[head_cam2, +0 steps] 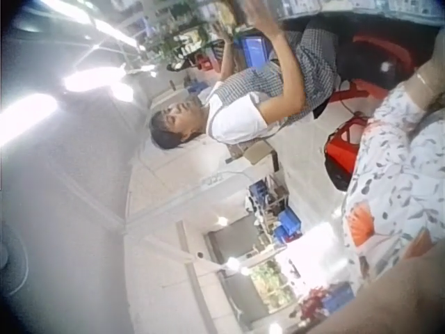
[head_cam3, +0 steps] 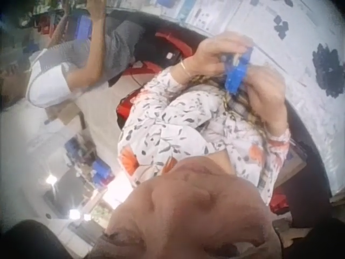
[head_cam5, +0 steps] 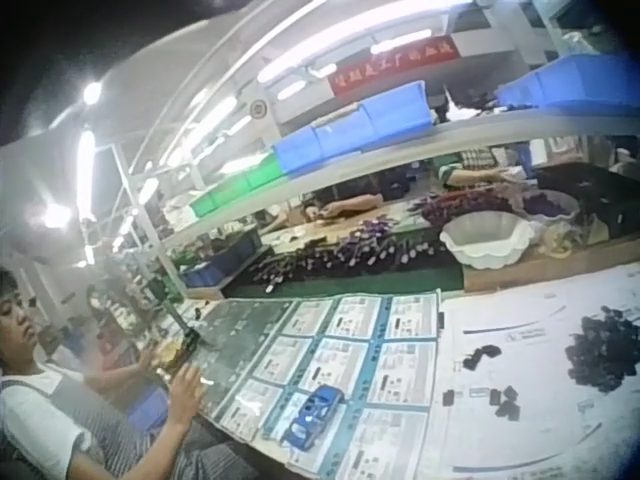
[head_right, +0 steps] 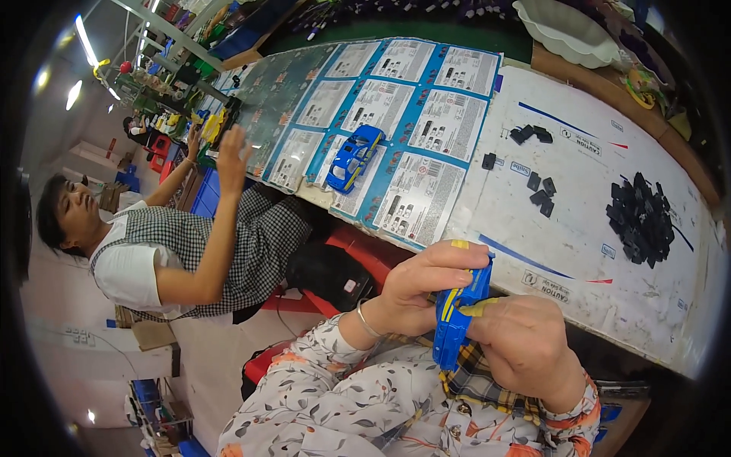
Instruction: The person assembles toy cars by inserting black plastic components into car bodies by hand and placing the assembled cars onto the table.
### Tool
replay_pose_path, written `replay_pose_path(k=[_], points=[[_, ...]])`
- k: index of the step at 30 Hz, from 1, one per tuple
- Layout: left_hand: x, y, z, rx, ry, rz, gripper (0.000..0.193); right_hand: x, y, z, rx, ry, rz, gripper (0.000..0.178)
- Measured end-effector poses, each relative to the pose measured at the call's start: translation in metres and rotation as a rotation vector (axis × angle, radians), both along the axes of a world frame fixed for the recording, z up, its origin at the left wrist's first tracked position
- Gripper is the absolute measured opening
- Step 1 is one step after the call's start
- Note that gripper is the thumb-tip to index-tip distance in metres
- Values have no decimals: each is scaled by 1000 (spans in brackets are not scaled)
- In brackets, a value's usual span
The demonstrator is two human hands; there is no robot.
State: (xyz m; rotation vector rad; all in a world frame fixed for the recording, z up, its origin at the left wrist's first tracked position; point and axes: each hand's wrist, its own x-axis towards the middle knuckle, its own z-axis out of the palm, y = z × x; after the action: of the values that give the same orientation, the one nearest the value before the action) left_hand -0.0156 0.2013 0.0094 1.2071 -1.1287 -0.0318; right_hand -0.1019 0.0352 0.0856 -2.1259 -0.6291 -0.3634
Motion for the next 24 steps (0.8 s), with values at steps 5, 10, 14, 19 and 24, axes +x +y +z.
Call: replay_pose_path(k=[5, 10, 14, 19, 24], points=[[-4, 4, 2, -6, 11, -35, 49, -1, -2, 6, 11, 63, 81, 19], [-7, 4, 0, -1, 22, -79, 51, -5, -1, 8, 88, 142, 138, 21], [-8, 1, 3, -9, 162, -33, 46, -5, 3, 4, 97, 172, 51, 22], [-11, -7, 12, 52, 269, -77, 57, -4, 4, -12, 146, -9, -57, 19], [-30, -14, -1, 221, 680, -166, 74, -8, -14, -35, 317, 228, -167, 17]])
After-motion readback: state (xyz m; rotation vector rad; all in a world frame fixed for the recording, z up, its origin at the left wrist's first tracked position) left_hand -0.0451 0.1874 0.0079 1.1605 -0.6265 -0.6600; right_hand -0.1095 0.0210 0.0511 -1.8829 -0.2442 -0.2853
